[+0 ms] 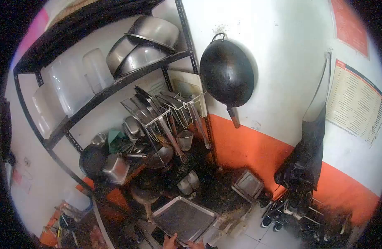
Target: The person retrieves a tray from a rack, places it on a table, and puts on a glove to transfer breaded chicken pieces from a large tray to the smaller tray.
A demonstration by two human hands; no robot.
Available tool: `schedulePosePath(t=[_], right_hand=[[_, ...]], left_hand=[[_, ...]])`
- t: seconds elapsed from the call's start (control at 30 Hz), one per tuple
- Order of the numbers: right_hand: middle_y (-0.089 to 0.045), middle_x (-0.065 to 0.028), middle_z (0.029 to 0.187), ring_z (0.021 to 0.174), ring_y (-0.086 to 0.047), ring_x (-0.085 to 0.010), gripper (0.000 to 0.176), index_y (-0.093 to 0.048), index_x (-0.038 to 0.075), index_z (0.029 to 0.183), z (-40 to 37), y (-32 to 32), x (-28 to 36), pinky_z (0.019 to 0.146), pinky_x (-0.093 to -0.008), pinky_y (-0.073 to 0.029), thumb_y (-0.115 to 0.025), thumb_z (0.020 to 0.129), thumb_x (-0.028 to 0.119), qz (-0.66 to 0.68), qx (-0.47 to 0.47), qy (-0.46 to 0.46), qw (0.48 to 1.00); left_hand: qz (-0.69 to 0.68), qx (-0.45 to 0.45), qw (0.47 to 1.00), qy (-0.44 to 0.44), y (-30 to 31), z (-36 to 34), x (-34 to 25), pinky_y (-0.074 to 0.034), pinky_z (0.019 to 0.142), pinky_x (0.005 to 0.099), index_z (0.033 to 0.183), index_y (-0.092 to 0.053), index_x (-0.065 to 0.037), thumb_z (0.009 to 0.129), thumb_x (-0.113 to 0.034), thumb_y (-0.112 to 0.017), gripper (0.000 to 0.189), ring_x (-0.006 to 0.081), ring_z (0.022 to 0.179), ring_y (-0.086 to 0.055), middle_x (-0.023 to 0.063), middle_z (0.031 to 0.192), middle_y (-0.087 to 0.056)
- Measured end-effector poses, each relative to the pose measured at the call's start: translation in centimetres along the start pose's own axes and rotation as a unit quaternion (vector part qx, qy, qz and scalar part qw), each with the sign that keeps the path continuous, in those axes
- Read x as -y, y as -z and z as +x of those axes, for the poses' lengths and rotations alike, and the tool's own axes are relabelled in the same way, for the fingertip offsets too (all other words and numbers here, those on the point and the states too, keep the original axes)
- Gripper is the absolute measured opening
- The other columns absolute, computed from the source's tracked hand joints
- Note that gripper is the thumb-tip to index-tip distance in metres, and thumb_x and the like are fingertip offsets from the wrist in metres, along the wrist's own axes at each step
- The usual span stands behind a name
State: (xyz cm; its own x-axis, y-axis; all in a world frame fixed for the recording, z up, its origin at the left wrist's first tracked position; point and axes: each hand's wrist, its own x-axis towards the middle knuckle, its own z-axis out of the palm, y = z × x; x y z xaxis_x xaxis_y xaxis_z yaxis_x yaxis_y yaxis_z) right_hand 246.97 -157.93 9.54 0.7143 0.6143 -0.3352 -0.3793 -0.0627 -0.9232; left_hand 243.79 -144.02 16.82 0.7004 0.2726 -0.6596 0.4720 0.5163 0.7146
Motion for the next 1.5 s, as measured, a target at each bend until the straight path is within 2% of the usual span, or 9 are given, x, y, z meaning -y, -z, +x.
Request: schedulePosePath(t=[0.13,0.2,0.33,0.47,0.57,0.7,0.8,1.2,1.5], right_hand=[[-0.035,-0.0143,0.139,0.122,-0.034,-0.0315,0.064,-0.036,0.008,0.134,-2.4,-1.4,4.3,0.101,-0.0368,-0.029,-0.061,0.082,0.034,0.059,0.014,-0.138,0.989],[-0.054,-0.0137,0.109,0.102,-0.053,-0.0295,0.032,-0.044,-0.003,0.112,0.1,-0.9,-4.5,0.083,-0.0461,-0.045,-0.050,0.088,0.016,-0.098,-0.108,-0.004,0.989],[-0.054,-0.0129,0.109,0.096,-0.053,-0.0239,0.035,-0.046,-0.001,0.113,0.1,2.7,-2.4,0.084,-0.0349,-0.042,-0.054,0.086,0.019,0.388,-0.109,-0.154,0.902],[-0.055,-0.0107,0.106,0.095,-0.053,-0.0196,0.033,-0.049,-0.001,0.111,0.9,9.4,-8.9,0.079,-0.0308,-0.042,-0.054,0.086,0.021,-0.087,0.047,0.054,0.994],[-0.058,-0.0073,0.099,0.088,-0.053,-0.0133,0.031,-0.052,0.000,0.109,-1.1,-0.4,0.4,0.072,-0.0254,-0.041,-0.054,0.086,0.020,-0.142,0.086,-0.249,0.954],[-0.059,-0.0018,0.084,0.079,-0.055,-0.0099,0.035,-0.056,0.003,0.109,-3.2,-7.0,-6.5,0.067,-0.0297,-0.045,-0.060,0.080,0.020,-0.259,0.285,-0.216,0.897],[-0.060,-0.0051,0.088,0.080,-0.056,-0.0116,0.046,-0.052,-0.001,0.117,-6.4,-12.5,-12.6,0.068,-0.0288,-0.045,-0.062,0.077,0.021,-0.331,0.384,-0.220,0.834],[-0.058,-0.0068,0.099,0.082,-0.058,-0.0137,0.043,-0.050,0.000,0.114,-37.2,-38.7,-22.4,0.070,-0.0265,-0.048,-0.065,0.075,0.005,-0.360,0.706,-0.154,0.590],[-0.058,-0.0087,0.098,0.088,-0.057,-0.0136,0.034,-0.046,0.002,0.112,-49.6,-56.7,-30.2,0.078,-0.0265,-0.046,-0.060,0.081,0.008,-0.293,0.724,-0.128,0.612]], left_hand=[[-0.105,-0.057,0.975,-0.188,5.1,5.6,7.0,-0.040,0.091,0.0360,0.129,-0.031,-0.003,0.077,0.005,-0.049,0.056,0.0251,0.108,-0.048,0.0124,0.123,-0.045],[-0.114,-0.086,0.978,-0.152,6.6,4.1,7.4,-0.039,0.092,0.0368,0.130,-0.030,-0.004,0.074,0.006,-0.047,0.059,0.0259,0.110,-0.047,0.0128,0.124,-0.045],[-0.121,-0.096,0.977,-0.150,10.0,0.1,9.9,-0.039,0.093,0.0357,0.125,-0.039,-0.002,0.079,-0.002,-0.046,0.047,0.0247,0.107,-0.050,0.0124,0.118,-0.051],[-0.058,-0.168,0.973,-0.151,11.8,-8.0,12.8,-0.041,0.090,0.0344,0.126,-0.038,-0.001,0.074,0.005,-0.047,0.053,0.0237,0.104,-0.052,0.0117,0.115,-0.054],[-0.214,-0.202,0.949,-0.108,13.5,-13.8,17.0,-0.043,0.090,0.0357,0.127,-0.039,-0.002,0.075,0.005,-0.047,0.054,0.0245,0.105,-0.052,0.0122,0.115,-0.054],[0.021,-0.267,0.943,-0.197,19.3,-19.6,33.3,-0.046,0.088,0.0353,0.120,-0.043,0.003,0.072,0.008,-0.046,0.048,0.0274,0.102,-0.055,0.0150,0.110,-0.057],[-0.420,-0.364,0.820,-0.137,17.7,-29.1,34.5,-0.046,0.084,0.0311,0.112,-0.048,0.005,0.070,0.005,-0.048,0.042,0.0236,0.093,-0.057,0.0134,0.098,-0.059],[-0.458,-0.591,0.620,-0.239,19.4,-58.5,57.8,-0.041,0.088,0.0305,0.122,-0.043,0.002,0.075,-0.002,-0.057,0.049,0.0172,0.099,-0.054,0.0091,0.110,-0.056],[-0.433,-0.627,0.564,-0.319,34.3,-71.7,62.4,-0.037,0.096,0.0320,0.127,-0.037,0.001,0.078,-0.003,-0.060,0.054,0.0191,0.109,-0.049,0.0114,0.119,-0.052]])
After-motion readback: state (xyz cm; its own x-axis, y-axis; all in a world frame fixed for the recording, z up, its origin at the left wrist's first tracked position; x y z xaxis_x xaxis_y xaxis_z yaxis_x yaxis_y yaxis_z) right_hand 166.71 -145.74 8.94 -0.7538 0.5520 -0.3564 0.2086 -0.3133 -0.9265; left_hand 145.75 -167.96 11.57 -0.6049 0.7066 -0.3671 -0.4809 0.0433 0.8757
